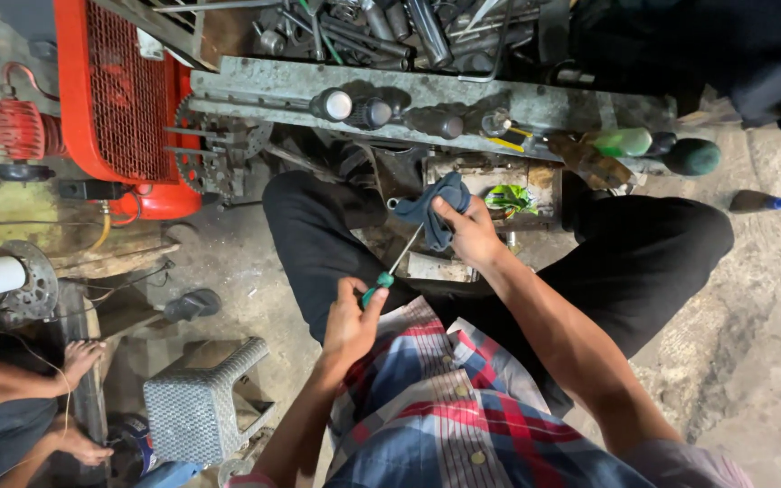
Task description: The person sits on the floor at a low workbench and wipes hand tools with a dark cloth, including a green-handled screwdriver and metal wrenches, turning them over to clean different sides. They reach into a bin of assorted tools to pick up items one at a time and wipe them.
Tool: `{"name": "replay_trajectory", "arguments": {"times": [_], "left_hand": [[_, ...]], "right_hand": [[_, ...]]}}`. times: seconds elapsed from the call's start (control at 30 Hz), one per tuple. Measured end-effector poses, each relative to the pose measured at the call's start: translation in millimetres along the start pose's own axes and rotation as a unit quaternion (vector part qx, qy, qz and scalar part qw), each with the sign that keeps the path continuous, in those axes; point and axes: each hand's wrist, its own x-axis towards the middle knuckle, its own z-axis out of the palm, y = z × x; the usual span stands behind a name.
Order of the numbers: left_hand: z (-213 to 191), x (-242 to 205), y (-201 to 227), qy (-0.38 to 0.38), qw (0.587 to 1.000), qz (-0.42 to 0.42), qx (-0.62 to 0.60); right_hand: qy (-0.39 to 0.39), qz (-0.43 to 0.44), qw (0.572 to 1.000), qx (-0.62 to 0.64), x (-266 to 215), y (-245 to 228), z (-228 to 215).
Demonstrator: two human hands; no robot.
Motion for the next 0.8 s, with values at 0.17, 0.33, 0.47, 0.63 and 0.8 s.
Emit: {"name": "replay_trajectory", "arguments": {"times": [0.17, 0.33, 0.47, 0.63, 0.8], "left_hand": [[-17.0, 2.2, -19.4, -0.040, 0.994, -0.031, -0.096], [-42.5, 9.6, -38.6, -0.001, 0.998, -0.054, -0.014], [-56.2, 22.2, -20.0, -0.001, 0.989, -0.043, 0.142], [-47.8, 52.5, -3.7, -0.051, 0.974, 0.040, 0.216], [-38.0, 73.9, 23.2, -0.119, 0.978, 0.093, 0.147]], "right_hand": [[0.083, 0.020, 0.996, -0.036, 4.0, -7.3, -3.3], [0.005, -0.100, 0.982, -0.160, -4.6, -45.8, -3.0], [-0.060, -0.118, 0.935, -0.330, -18.1, -57.0, 26.1], [-0.246, -0.326, 0.796, -0.447, -28.5, -76.3, 48.4], [-0.300, -0.297, 0.739, -0.526, -32.0, -69.5, 57.4]]}}
